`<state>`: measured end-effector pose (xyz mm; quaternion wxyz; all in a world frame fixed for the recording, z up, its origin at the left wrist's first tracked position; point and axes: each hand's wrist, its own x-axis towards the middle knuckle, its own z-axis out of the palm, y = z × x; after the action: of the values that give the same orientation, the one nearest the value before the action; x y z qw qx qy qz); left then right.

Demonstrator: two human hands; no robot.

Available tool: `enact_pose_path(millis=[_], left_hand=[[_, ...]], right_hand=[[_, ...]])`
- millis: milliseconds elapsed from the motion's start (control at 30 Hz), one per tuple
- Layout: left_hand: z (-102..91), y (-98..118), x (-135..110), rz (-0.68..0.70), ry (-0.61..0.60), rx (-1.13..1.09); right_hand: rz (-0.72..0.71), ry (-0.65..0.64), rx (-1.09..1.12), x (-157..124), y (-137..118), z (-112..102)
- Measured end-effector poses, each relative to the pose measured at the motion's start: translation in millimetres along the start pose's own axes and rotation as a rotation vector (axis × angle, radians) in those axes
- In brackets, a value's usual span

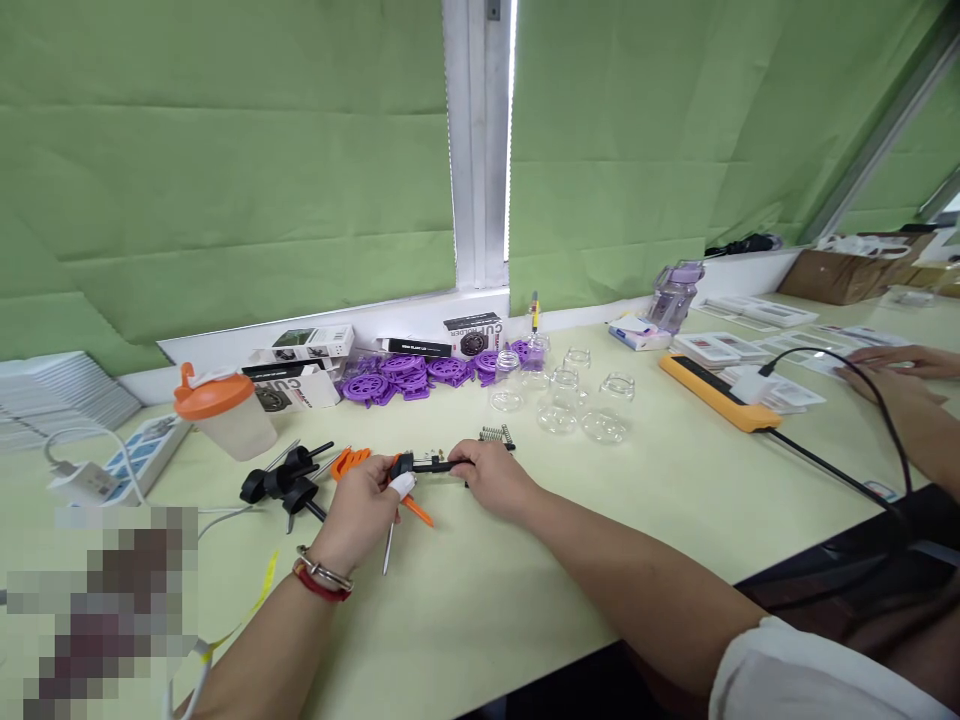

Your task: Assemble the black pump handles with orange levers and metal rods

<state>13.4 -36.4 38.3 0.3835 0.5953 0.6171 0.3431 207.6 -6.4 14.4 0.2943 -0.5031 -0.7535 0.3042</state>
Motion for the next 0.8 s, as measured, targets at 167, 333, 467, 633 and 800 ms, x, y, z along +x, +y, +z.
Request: enact_pose_path(millis=[167,333,467,633,800], left_hand=[[2.9,2.4,-3.4,-0.022,0.044,0.004],[9.6,-1.2,-5.0,0.007,0.081,0.084],[10.0,-3.5,-4.0,0.001,0.074,0.108],[8.6,-6.2,-0.7,-0.051,0.04,0.102],[7.8,-10.8,2.3,-0.078,0.025,0.108]], right_hand=[[0.001,0.031,0.08,-0.8,3.7,10.3],[-0.015,0.022,0.084,-1.7,2.5,19.4],[-0.03,-0.018,0.046,1.3,1.6,22.3],[-0.031,-0.07,-0.08,4.5,0.4,18.9],[-0.053,-0.063,-0.105,6.2,-0.4,18.3]])
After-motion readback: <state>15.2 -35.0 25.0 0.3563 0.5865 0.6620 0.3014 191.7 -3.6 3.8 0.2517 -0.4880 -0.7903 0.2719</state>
